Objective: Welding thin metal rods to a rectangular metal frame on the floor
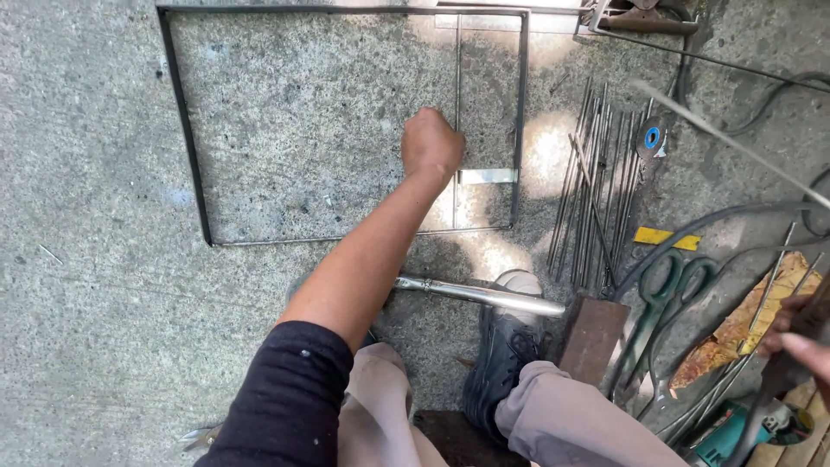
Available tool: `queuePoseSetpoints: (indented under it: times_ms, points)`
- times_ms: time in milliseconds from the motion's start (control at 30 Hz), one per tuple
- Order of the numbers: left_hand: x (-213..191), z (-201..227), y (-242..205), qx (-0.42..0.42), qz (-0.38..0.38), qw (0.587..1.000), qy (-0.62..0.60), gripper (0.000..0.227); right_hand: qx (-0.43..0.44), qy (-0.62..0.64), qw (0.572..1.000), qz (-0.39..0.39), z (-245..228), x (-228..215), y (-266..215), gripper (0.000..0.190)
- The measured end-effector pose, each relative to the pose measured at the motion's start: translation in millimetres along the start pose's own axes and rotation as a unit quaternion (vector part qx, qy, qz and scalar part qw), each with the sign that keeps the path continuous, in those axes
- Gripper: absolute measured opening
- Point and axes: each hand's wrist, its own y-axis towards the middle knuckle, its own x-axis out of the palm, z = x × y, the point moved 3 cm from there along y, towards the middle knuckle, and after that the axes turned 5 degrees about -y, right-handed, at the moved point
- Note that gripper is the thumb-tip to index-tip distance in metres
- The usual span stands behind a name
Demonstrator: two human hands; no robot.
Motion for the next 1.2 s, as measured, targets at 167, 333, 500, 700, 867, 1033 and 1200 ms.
queuePoseSetpoints:
  times_ms: [167,333,500,700,867,1033,1200]
  points:
    - [-3.9,-6.5,-3.3,0.049,0.037,0.998,-0.011,0.013,-0.072,-0.137,0.982,0.111,-236.6,168.0,-89.9,0.051]
    - [-27.2,-5.0,-53.1,0.042,0.004,0.998,-0.048,0.021,-0.05,-0.248,0.953,0.164,-319.8,240.8,-88.4,0.062]
    - [-47.6,-22.8,-81.4,0.1,0.021,0.995,0.023,0.014,0.034,-0.432,0.883,0.182,-317.7,253.7,-87.2,0.078]
    - [-47.8,-35.3,-75.7,0.345,0.067,0.889,0.294,0.075,-0.019,-0.345,0.908,0.238,-309.8,256.3,-88.7,0.075]
    - [-41.8,-18.6,-58.3,0.323,-0.061,0.827,0.456,0.112,-0.051,-0.353,0.903,0.241,-302.9,265.8,-107.1,0.074]
    - [-32.6,-20.8,-34.9,0.329,-0.077,0.791,0.509,0.137,-0.161,-0.312,0.908,0.227,-299.8,280.5,-115.4,0.065]
    - [-30.3,-23.2,-29.1,0.333,-0.084,0.759,0.554,0.122,-0.12,-0.263,0.936,0.2,-299.6,288.2,-120.1,0.069]
